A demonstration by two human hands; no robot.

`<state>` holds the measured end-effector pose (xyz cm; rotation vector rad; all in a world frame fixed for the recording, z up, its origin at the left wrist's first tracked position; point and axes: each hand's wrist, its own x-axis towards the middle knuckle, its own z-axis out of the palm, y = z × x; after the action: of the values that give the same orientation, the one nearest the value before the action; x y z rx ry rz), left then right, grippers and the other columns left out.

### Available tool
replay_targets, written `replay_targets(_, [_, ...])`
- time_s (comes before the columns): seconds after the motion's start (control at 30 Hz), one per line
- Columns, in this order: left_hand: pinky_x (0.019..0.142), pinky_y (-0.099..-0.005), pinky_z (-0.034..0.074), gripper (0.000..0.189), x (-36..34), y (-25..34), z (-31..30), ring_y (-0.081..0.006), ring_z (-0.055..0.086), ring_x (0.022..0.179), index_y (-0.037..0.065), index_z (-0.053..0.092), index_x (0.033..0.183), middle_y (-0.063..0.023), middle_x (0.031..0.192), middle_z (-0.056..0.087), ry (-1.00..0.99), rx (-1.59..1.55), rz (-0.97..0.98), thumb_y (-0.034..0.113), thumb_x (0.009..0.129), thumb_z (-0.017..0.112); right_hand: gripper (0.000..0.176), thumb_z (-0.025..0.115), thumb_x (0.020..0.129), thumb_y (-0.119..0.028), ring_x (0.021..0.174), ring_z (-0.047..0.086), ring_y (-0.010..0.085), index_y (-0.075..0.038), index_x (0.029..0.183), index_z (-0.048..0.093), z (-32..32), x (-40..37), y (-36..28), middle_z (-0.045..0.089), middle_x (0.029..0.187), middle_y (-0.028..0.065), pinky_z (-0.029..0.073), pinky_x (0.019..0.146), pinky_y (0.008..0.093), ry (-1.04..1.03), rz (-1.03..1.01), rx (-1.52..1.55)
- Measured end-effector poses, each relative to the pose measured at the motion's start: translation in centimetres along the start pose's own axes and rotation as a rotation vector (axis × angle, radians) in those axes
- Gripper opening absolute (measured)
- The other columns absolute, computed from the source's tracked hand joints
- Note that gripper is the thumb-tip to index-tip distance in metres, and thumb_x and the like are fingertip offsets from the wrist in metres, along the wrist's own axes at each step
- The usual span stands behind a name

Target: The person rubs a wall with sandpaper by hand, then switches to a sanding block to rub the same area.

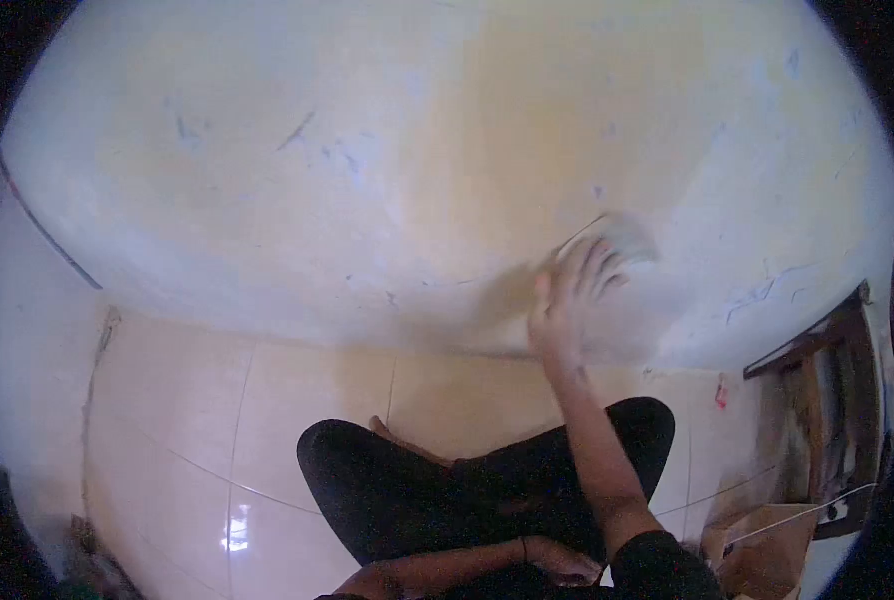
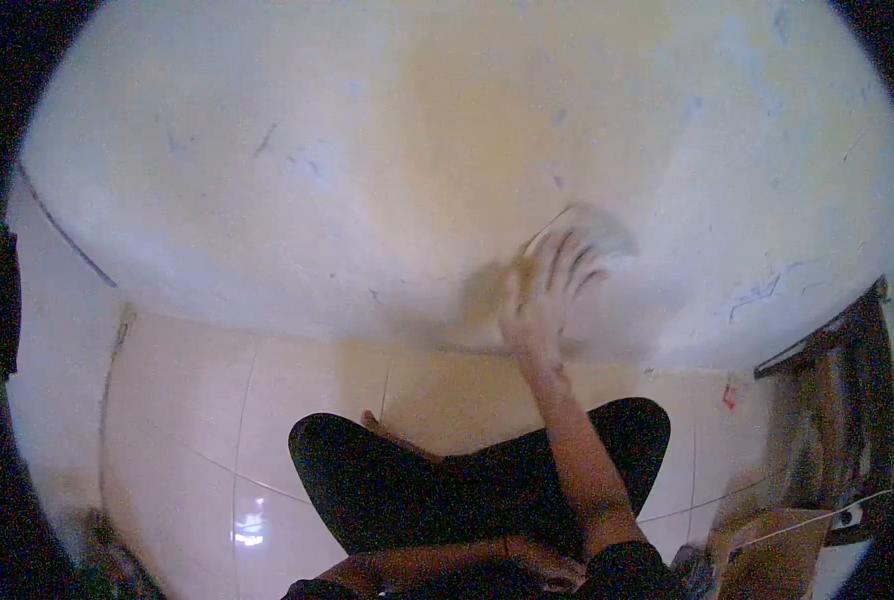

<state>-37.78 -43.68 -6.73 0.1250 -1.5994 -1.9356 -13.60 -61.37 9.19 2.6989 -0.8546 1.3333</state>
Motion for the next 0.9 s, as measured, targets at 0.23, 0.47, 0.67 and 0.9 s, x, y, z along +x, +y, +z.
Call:
replay_targets(0.23, [0.072, -0.0310, 0.042, 0.032, 0.1, -4.7, -0.4, -0.0118, 0.049, 0.084, 0.008, 0.060, 0.112, 0.0011, 0.099, 0.056, 0.022, -0.432, -0.272, 0.033, 0.098, 0.045, 0.074, 0.052, 0.090, -0.033, 0.140, 0.004, 0.0491, 0.000, 0.147, 0.019, 3.4, -4.7, -0.8, 0.012, 0.153, 0.0258, 0.000, 0.108, 0.0652, -0.091, -0.045, 0.046])
replay_targets(0.47, [0.073, -0.0293, 0.040, 0.020, -0.8, -1.6, 0.0, -0.0153, 0.043, 0.083, 0.008, 0.047, 0.105, -0.0037, 0.100, 0.042, 0.085, 0.636, 0.475, 0.027, 0.099, 0.042, 0.064, 0.045, 0.094, -0.032, 0.141, 0.005, 0.0466, -0.005, 0.147, 0.024, -7.0, 12.7, -6.1, 0.013, 0.155, 0.0194, -0.006, 0.106, 0.0665, 0.301, -0.141, 0.001])
replay_targets(0.67, [0.093, -0.0388, 0.040, 0.035, -1.1, -6.1, 0.1, -0.0256, 0.050, 0.105, 0.006, 0.053, 0.120, -0.0115, 0.120, 0.049, 0.158, 0.062, 0.185, 0.033, 0.100, 0.042, 0.067, 0.048, 0.091, -0.033, 0.141, 0.007, 0.0462, -0.005, 0.147, 0.025, 0.4, 2.6, -2.8, 0.016, 0.154, 0.0197, -0.001, 0.107, 0.0663, 0.091, -0.093, -0.036])
replay_targets(0.9, [0.061, -0.0293, 0.034, 0.023, -1.0, 2.7, 1.5, -0.0118, 0.033, 0.063, 0.014, 0.046, 0.080, 0.0042, 0.072, 0.033, 0.011, -0.226, -0.154, 0.026, 0.099, 0.042, 0.068, 0.049, 0.090, -0.034, 0.140, 0.006, 0.0483, -0.005, 0.147, 0.025, 0.9, -4.1, -0.6, 0.016, 0.154, 0.0191, -0.002, 0.106, 0.0693, -0.207, -0.097, -0.037])
